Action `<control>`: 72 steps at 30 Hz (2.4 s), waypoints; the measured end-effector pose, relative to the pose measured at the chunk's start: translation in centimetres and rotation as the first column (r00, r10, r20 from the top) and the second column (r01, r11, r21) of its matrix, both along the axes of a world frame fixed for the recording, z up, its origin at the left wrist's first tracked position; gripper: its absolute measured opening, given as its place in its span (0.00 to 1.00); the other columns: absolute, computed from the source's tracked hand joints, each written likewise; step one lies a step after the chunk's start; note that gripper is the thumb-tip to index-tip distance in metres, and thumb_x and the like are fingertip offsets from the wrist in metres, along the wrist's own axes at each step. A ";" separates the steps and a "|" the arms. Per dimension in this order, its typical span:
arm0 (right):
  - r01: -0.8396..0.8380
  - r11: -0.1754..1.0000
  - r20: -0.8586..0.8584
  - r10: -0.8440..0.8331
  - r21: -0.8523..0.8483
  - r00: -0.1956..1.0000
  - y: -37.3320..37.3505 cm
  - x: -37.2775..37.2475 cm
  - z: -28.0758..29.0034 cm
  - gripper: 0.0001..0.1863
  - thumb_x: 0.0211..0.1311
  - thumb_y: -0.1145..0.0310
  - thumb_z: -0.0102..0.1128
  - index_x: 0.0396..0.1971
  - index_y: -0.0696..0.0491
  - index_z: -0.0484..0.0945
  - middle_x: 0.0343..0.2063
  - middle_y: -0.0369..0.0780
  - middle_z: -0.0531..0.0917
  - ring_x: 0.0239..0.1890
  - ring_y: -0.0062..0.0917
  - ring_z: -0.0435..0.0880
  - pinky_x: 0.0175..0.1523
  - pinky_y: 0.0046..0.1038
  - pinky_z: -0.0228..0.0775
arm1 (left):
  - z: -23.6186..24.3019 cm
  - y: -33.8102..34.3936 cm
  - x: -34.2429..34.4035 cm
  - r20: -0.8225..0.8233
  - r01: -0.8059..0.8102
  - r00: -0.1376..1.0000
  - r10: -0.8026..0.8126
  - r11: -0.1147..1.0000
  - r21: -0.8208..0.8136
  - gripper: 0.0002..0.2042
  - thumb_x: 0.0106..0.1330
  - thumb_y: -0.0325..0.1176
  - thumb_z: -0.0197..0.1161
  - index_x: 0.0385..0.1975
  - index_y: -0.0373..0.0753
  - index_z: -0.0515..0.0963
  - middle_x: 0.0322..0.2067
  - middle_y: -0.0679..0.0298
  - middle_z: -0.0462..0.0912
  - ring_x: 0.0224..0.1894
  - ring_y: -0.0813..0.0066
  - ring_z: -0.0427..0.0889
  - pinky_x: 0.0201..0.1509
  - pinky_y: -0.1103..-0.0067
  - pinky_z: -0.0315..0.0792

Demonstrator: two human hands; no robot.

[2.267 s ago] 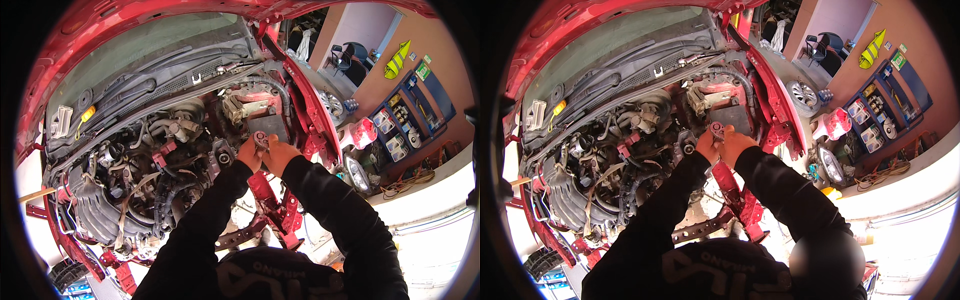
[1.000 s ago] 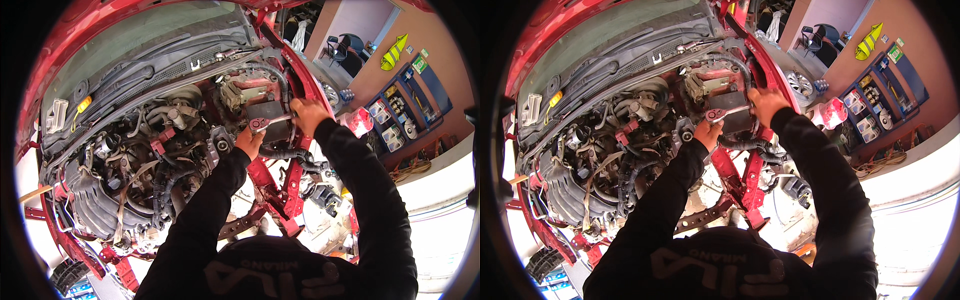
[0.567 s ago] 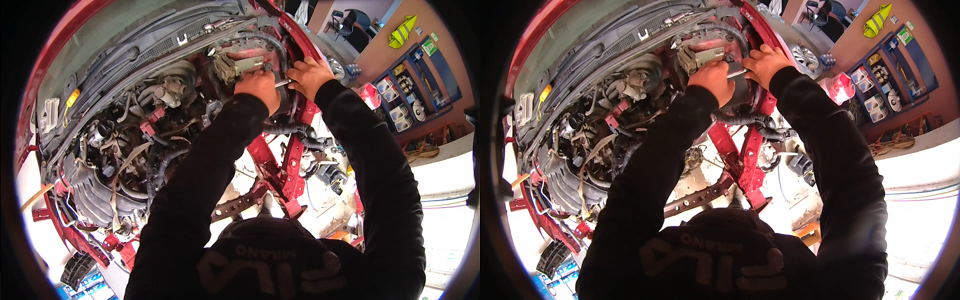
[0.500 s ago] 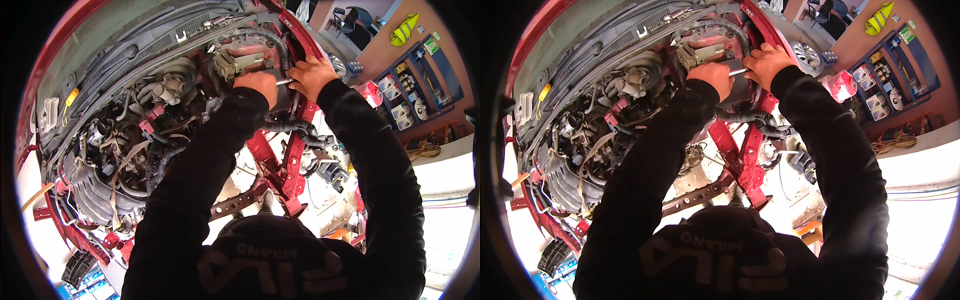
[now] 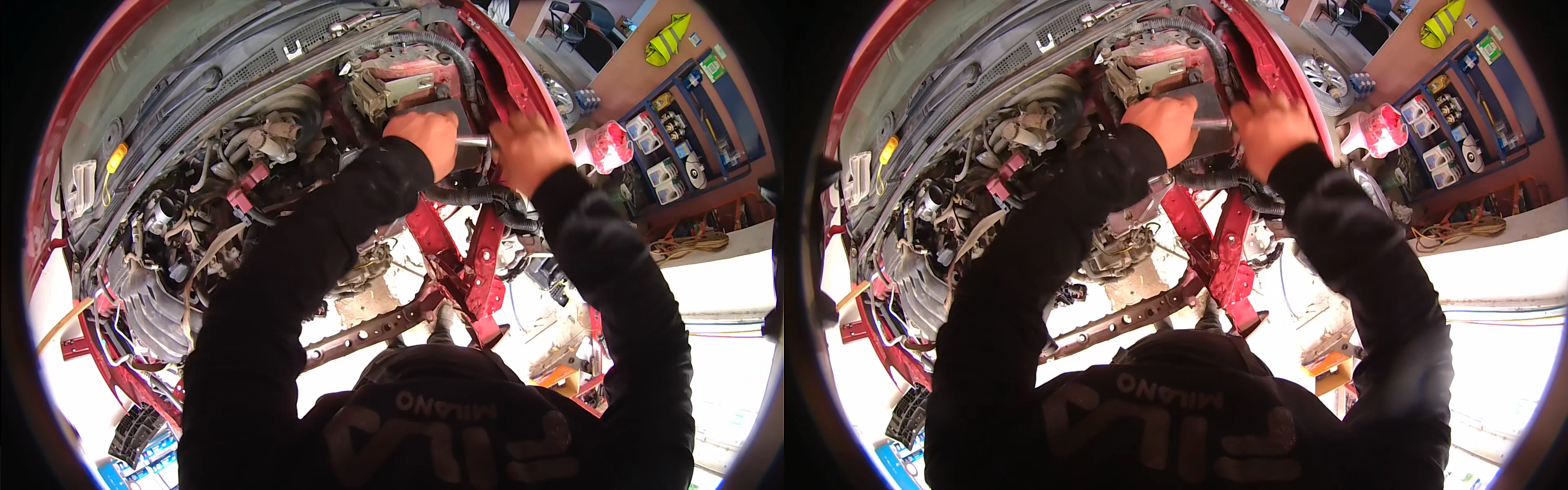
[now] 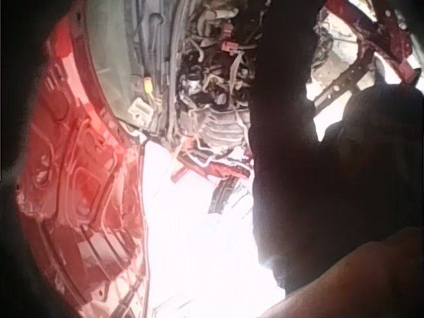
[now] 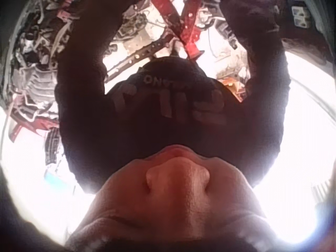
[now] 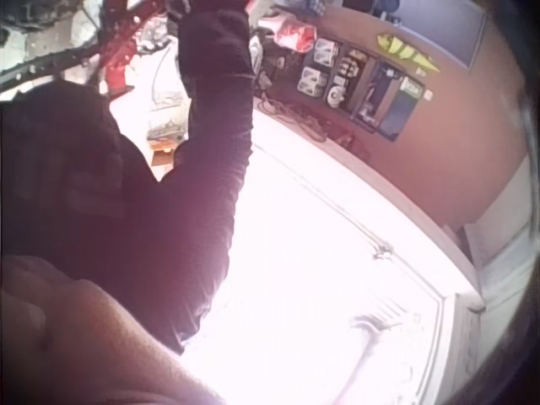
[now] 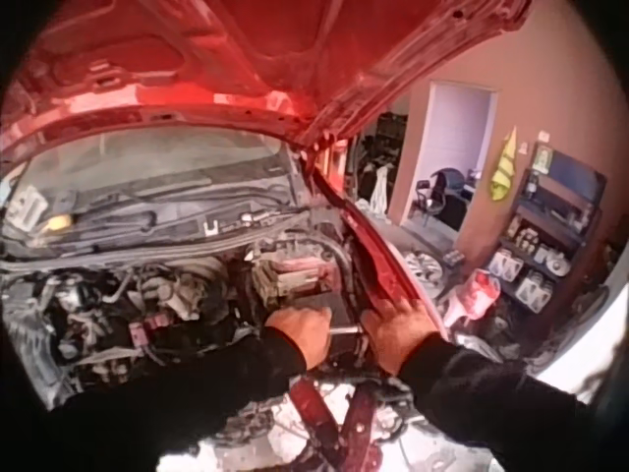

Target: The person uses a wrench to loosen and remove bolts from a component in the engine bay, then removes the part and sets it aside. The person continues to remove additional bolts and parts from the engine area.

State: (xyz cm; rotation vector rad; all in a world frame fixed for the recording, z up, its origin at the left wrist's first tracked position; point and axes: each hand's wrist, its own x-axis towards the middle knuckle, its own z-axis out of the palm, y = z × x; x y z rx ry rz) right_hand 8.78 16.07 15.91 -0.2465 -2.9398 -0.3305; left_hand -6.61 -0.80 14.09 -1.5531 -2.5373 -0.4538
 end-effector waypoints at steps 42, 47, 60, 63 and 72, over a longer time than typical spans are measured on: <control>-0.077 0.991 0.103 0.066 0.109 0.992 0.9 -3.6 2.0 0.18 0.74 0.50 0.63 0.45 0.51 0.81 0.43 0.43 0.88 0.51 0.42 0.87 0.57 0.48 0.78 | -2.1 0.2 -1.0 -0.118 -0.025 0.991 0.058 0.965 0.263 0.10 0.61 0.40 0.69 0.31 0.41 0.80 0.33 0.54 0.87 0.39 0.52 0.89 0.40 0.57 0.83; -0.110 0.993 0.064 0.108 0.031 0.992 1.4 -3.4 0.5 0.16 0.73 0.52 0.64 0.44 0.50 0.81 0.44 0.42 0.87 0.52 0.42 0.86 0.57 0.47 0.76 | -3.0 0.9 0.9 -0.200 0.101 0.978 -0.053 0.966 0.236 0.13 0.62 0.45 0.70 0.33 0.41 0.80 0.29 0.59 0.86 0.36 0.53 0.89 0.39 0.59 0.83; -0.518 0.816 -0.254 0.574 0.257 0.778 4.4 -14.0 -1.2 0.15 0.69 0.60 0.66 0.51 0.49 0.83 0.39 0.42 0.88 0.46 0.45 0.89 0.54 0.49 0.79 | -3.3 0.1 0.6 -0.058 -0.352 0.929 0.366 0.920 0.174 0.09 0.71 0.38 0.61 0.39 0.39 0.81 0.35 0.55 0.89 0.42 0.51 0.90 0.41 0.60 0.85; -0.327 0.932 -0.086 0.343 0.154 0.936 5.9 -14.4 -2.2 0.15 0.65 0.61 0.67 0.49 0.48 0.85 0.40 0.43 0.88 0.48 0.46 0.88 0.57 0.48 0.78 | -3.0 1.7 1.2 -0.020 -0.331 0.941 0.337 0.932 0.146 0.09 0.72 0.35 0.58 0.42 0.39 0.81 0.39 0.54 0.90 0.44 0.49 0.90 0.46 0.61 0.86; -0.253 0.967 -0.062 0.254 0.026 0.965 5.0 -12.6 -1.6 0.13 0.58 0.57 0.69 0.39 0.48 0.89 0.37 0.43 0.92 0.45 0.42 0.91 0.56 0.45 0.78 | -1.1 1.1 -1.7 0.115 -0.248 0.965 0.238 0.964 0.091 0.14 0.72 0.42 0.61 0.42 0.36 0.83 0.42 0.49 0.90 0.45 0.44 0.90 0.51 0.55 0.83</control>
